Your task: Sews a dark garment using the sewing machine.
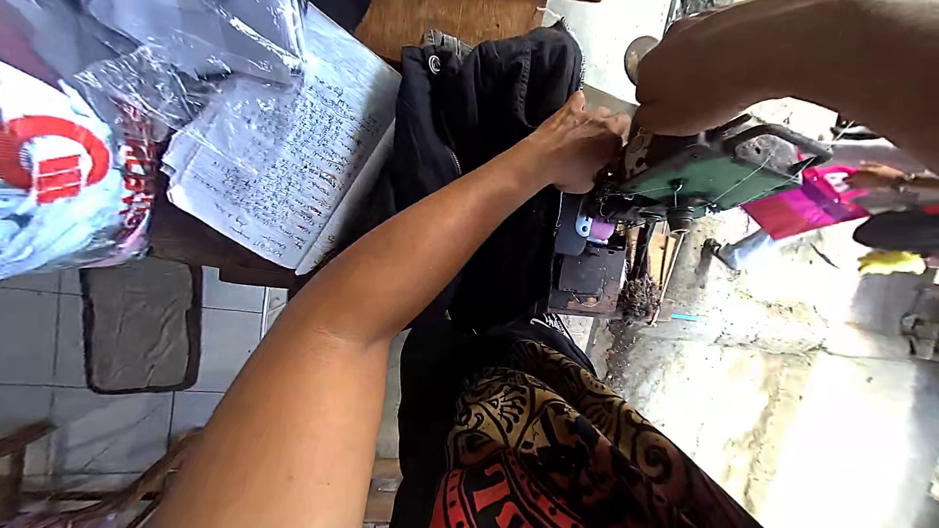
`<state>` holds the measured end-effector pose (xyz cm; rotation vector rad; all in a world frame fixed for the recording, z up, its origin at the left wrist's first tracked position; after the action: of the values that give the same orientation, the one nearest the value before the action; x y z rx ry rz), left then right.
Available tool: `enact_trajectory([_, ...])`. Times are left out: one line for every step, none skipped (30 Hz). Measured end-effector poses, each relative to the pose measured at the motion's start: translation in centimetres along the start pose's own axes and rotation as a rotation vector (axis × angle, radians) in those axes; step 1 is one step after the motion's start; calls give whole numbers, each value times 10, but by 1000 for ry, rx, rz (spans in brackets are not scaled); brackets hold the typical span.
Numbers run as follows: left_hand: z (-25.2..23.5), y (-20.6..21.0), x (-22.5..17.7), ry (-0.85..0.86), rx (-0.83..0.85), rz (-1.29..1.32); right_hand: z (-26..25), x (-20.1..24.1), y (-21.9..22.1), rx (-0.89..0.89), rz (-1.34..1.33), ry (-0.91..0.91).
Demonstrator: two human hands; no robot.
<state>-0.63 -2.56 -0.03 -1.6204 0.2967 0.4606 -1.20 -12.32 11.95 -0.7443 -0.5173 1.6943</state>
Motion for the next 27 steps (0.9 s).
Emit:
enact_trajectory([-2,-1,2,-19,-47,34,1,1,-2,-3,-2,19])
enact_trajectory([-3,0,4,-33,-117,79,3,2,-4,-14,-8,48])
enact_trajectory([-5,3,7,-42,-192,118,5,3,-5,-34,-10,85])
enact_trajectory([-7,4,10,-45,-224,142,7,2,-4,-80,-25,125])
enact_trajectory([-8,3,13,-40,-188,157,10,1,-3,-147,-59,152])
enact_trajectory([-9,-2,15,-34,-109,179,16,-1,-1,-242,-119,156])
enact_trajectory([-9,-6,17,-11,-49,190,24,-3,1,-361,-186,126])
enact_trajectory([-7,-10,19,13,7,205,34,-4,4,-508,-261,81])
enact_trajectory([-7,-17,19,26,57,212,47,-5,7,-660,-337,38])
enact_trajectory([-6,-22,19,24,110,222,61,-4,12,-812,-396,-2])
enact_trajectory([-6,-25,17,25,153,220,79,-2,21,-944,-447,-32])
enact_trajectory([-7,-27,15,29,170,208,98,1,31,-1054,-500,-51])
enact_trajectory([-6,-29,12,34,159,225,118,7,46,-1147,-572,-56])
enact_trajectory([-6,-25,13,56,123,244,134,15,67,-1222,-663,-46])
enact_trajectory([-8,-21,16,82,89,250,145,23,92,-1291,-757,-18])
enact_trajectory([-10,-16,20,113,57,254,151,34,120,-1320,-849,35])
enact_trajectory([-12,-14,22,130,48,258,154,49,149,-1313,-930,99])
enact_trajectory([-12,-15,23,132,59,249,153,65,177,-1282,-996,167])
enact_trajectory([-13,-16,22,129,70,232,150,81,204,-1245,-1051,221])
enact_trajectory([-13,-18,19,114,80,229,147,97,228,-1204,-1096,266])
enact_trajectory([-10,-18,17,109,69,225,145,111,249,-1166,-1134,306])
enact_trajectory([-8,-18,16,110,48,220,143,124,266,-1130,-1170,347])
enact_trajectory([-7,-17,16,121,25,212,140,136,280,-1097,-1206,385])
enact_trajectory([-6,-17,16,132,15,200,137,146,291,-1077,-1247,414])
enact_trajectory([-5,-16,16,129,25,188,133,154,299,-1062,-1296,433])
enact_trajectory([-5,-16,16,119,44,177,127,161,303,-1062,-1345,450])
enact_trajectory([-6,-18,15,100,63,162,120,165,303,-1082,-1390,460])
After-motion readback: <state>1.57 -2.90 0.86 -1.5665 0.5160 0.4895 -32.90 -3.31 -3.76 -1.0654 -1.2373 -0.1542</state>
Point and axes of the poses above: each hand's wrist, its own z-axis away from the middle knuckle, its own y-axis out of the palm, x = y × z, the point moved 1 cm from there along -z, towards the middle knuckle, and after that the axes turned 11 degrees about -x, right-handed, at the moved point
